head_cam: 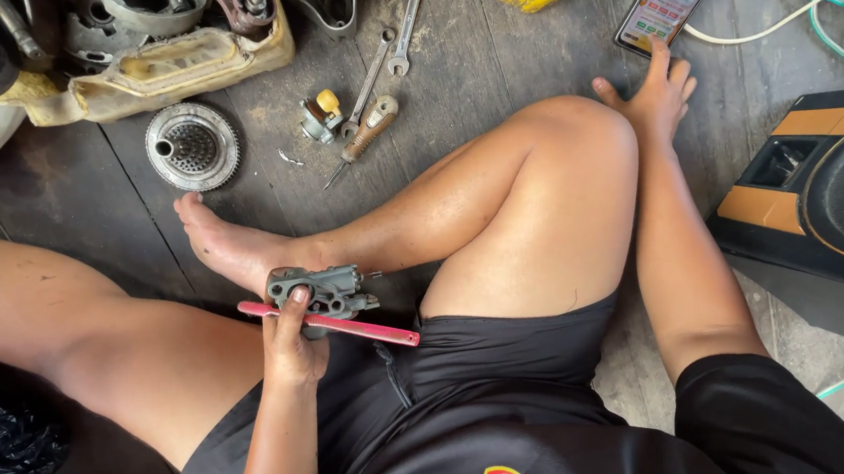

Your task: Cleaning a motorcycle carburetor using a small brush and cleaning fluid while sitting on the floor.

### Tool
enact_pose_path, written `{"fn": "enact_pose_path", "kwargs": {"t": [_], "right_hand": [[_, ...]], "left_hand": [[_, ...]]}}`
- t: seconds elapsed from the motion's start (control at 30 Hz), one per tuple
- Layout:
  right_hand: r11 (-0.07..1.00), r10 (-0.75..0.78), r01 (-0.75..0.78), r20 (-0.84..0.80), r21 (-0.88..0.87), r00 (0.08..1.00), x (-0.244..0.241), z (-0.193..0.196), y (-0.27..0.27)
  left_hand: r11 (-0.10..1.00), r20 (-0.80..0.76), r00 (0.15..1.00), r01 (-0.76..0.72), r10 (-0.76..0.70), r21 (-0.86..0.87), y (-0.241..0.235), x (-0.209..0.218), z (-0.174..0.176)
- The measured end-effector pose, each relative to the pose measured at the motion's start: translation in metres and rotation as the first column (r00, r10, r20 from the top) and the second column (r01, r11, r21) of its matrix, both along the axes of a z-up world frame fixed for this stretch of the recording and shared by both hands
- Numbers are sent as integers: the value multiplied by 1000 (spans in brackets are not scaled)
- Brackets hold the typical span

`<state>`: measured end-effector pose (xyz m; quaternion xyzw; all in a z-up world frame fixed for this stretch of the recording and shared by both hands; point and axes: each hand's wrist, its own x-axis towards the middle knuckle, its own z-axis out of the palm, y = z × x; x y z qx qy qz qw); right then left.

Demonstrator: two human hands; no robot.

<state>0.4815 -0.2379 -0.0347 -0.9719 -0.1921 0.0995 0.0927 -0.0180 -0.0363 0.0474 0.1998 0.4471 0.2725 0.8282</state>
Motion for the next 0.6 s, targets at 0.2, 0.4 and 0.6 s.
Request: {"fn": "enact_pose_path", "kwargs": {"t": [0.2, 0.4, 0.6], "right_hand": [[998, 38, -42, 83, 46, 996, 3, -23, -16], [988, 100, -125, 248, 86, 963, 29, -12, -9], [982, 187, -178, 312, -56, 932, 90, 3, 14]], "left_hand": [[1000, -53, 999, -8, 7, -16, -4, -1, -9], [999, -97, 995, 0, -4, -36, -2, -3, -12], [999, -159, 987, -23, 15, -48, -2, -4, -17]]}}
